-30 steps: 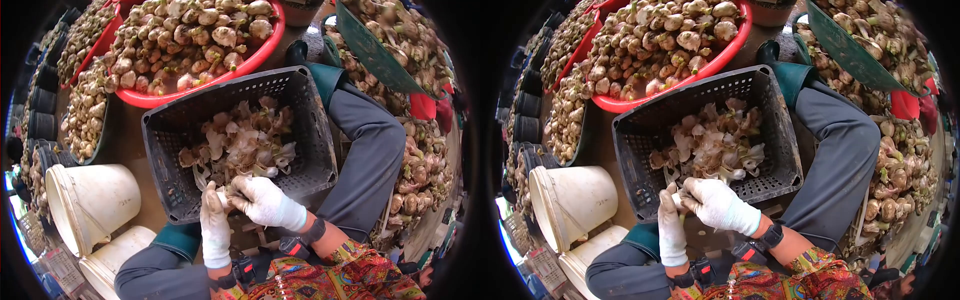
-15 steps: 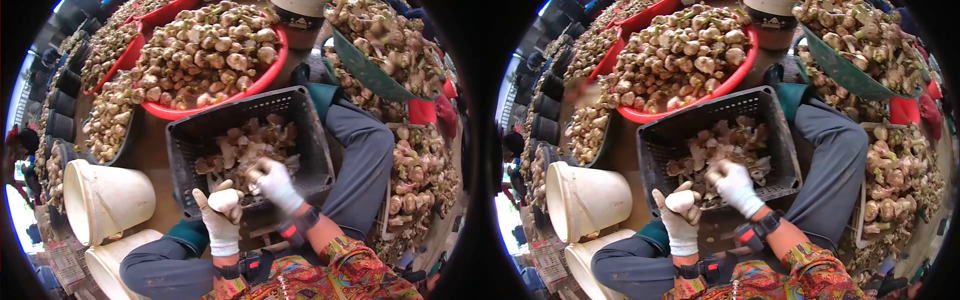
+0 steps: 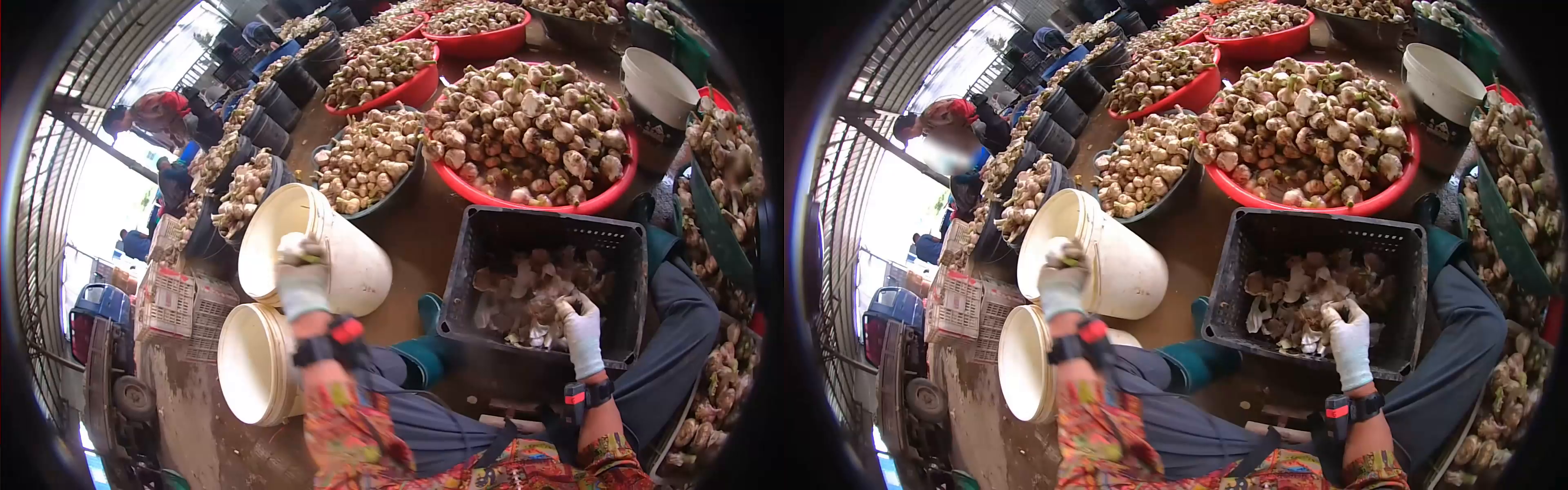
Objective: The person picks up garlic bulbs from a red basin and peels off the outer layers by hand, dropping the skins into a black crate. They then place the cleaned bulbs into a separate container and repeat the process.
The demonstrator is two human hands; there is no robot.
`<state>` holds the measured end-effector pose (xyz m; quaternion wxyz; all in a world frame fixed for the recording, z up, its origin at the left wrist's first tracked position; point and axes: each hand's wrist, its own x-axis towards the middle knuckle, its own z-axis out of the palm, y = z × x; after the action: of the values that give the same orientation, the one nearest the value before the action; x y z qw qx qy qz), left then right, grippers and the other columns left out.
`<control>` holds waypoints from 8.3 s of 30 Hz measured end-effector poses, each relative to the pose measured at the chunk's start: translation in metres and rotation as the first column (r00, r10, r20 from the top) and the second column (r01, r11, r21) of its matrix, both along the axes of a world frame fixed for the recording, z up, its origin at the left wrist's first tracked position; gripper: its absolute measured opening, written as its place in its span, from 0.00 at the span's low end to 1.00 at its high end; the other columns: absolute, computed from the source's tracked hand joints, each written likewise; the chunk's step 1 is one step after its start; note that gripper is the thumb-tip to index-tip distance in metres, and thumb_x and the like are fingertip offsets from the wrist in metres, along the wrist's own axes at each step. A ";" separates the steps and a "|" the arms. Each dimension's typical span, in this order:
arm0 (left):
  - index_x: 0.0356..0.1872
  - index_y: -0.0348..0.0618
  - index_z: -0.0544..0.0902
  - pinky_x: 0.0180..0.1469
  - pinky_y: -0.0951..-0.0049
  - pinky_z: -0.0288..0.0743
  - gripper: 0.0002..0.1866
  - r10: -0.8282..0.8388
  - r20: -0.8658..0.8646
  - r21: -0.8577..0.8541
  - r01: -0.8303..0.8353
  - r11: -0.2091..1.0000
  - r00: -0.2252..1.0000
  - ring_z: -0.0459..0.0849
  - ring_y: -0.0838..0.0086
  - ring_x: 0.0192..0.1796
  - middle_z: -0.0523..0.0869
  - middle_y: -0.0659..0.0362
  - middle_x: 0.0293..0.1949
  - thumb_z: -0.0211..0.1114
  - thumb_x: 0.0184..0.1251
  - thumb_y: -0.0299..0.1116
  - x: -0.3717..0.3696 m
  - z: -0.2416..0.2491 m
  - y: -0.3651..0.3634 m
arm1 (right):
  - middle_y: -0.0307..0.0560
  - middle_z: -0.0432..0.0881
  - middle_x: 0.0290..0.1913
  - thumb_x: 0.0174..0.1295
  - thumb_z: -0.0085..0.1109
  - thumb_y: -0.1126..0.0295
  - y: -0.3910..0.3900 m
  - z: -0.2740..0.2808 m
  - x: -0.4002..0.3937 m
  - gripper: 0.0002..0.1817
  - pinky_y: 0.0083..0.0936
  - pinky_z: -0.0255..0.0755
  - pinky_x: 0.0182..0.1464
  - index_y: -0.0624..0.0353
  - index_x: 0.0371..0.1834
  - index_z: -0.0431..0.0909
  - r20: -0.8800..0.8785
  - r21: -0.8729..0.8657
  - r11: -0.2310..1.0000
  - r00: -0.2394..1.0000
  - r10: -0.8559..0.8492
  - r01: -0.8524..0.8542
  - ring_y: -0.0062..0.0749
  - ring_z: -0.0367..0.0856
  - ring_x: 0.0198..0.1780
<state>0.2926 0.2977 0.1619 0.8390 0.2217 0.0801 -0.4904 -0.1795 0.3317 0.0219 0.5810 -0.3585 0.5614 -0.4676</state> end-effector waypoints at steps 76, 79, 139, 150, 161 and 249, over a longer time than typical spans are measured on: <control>0.60 0.33 0.73 0.57 0.72 0.74 0.34 -0.766 0.605 0.569 0.555 0.607 0.217 0.80 0.73 0.53 0.81 0.54 0.51 0.68 0.65 0.52 -0.294 -0.120 0.041 | 0.42 0.85 0.39 0.62 0.61 0.67 -0.019 -0.007 -0.001 0.14 0.23 0.75 0.42 0.65 0.47 0.81 0.346 0.157 0.926 0.897 0.275 -0.344 0.21 0.79 0.39; 0.60 0.32 0.72 0.57 0.71 0.75 0.35 -0.749 0.590 0.482 0.613 0.626 0.301 0.80 0.73 0.53 0.81 0.54 0.52 0.73 0.60 0.47 -0.306 -0.112 0.040 | 0.38 0.83 0.41 0.63 0.60 0.70 -0.020 -0.011 -0.003 0.14 0.21 0.74 0.46 0.65 0.48 0.79 0.474 0.097 0.965 0.863 0.172 -0.246 0.19 0.78 0.42; 0.56 0.32 0.74 0.28 0.79 0.70 0.32 -0.778 0.289 0.326 0.707 0.627 0.557 0.78 0.76 0.28 0.83 0.54 0.36 0.64 0.66 0.53 -0.288 -0.141 0.064 | 0.39 0.83 0.29 0.62 0.64 0.71 -0.042 -0.016 -0.004 0.06 0.22 0.74 0.38 0.63 0.36 0.81 0.064 0.085 0.974 0.975 -0.214 0.209 0.19 0.78 0.32; 0.53 0.38 0.75 0.32 0.76 0.67 0.19 -0.317 0.093 0.085 0.309 0.947 0.944 0.73 0.76 0.30 0.80 0.56 0.38 0.57 0.74 0.43 -0.259 -0.080 0.062 | 0.33 0.78 0.25 0.65 0.58 0.70 -0.018 -0.010 -0.010 0.06 0.17 0.64 0.22 0.59 0.34 0.82 -0.173 0.009 0.999 0.984 -0.045 0.048 0.15 0.72 0.23; 0.58 0.30 0.73 0.40 0.74 0.75 0.23 0.226 0.784 -0.113 -0.226 0.968 0.578 0.79 0.71 0.36 0.84 0.53 0.42 0.54 0.76 0.43 -0.125 0.023 -0.023 | 0.41 0.83 0.35 0.64 0.54 0.78 -0.019 0.001 0.009 0.08 0.16 0.70 0.22 0.62 0.45 0.78 0.175 -0.018 0.989 0.975 -0.139 0.144 0.17 0.76 0.24; 0.44 0.44 0.78 0.27 0.82 0.62 0.20 -0.764 0.331 0.653 0.450 0.609 0.554 0.74 0.83 0.30 0.79 0.65 0.33 0.62 0.69 0.52 -0.313 -0.131 0.048 | 0.45 0.78 0.18 0.67 0.52 0.59 0.022 0.015 0.010 0.24 0.38 0.74 0.25 0.63 0.61 0.72 -0.801 -0.074 0.783 0.504 0.322 -0.617 0.42 0.82 0.22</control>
<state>-0.0207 0.3458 0.0314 0.4985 0.5812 -0.1430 -0.6271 -0.1692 0.3536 0.0367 0.3261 -0.7569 0.5343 -0.1879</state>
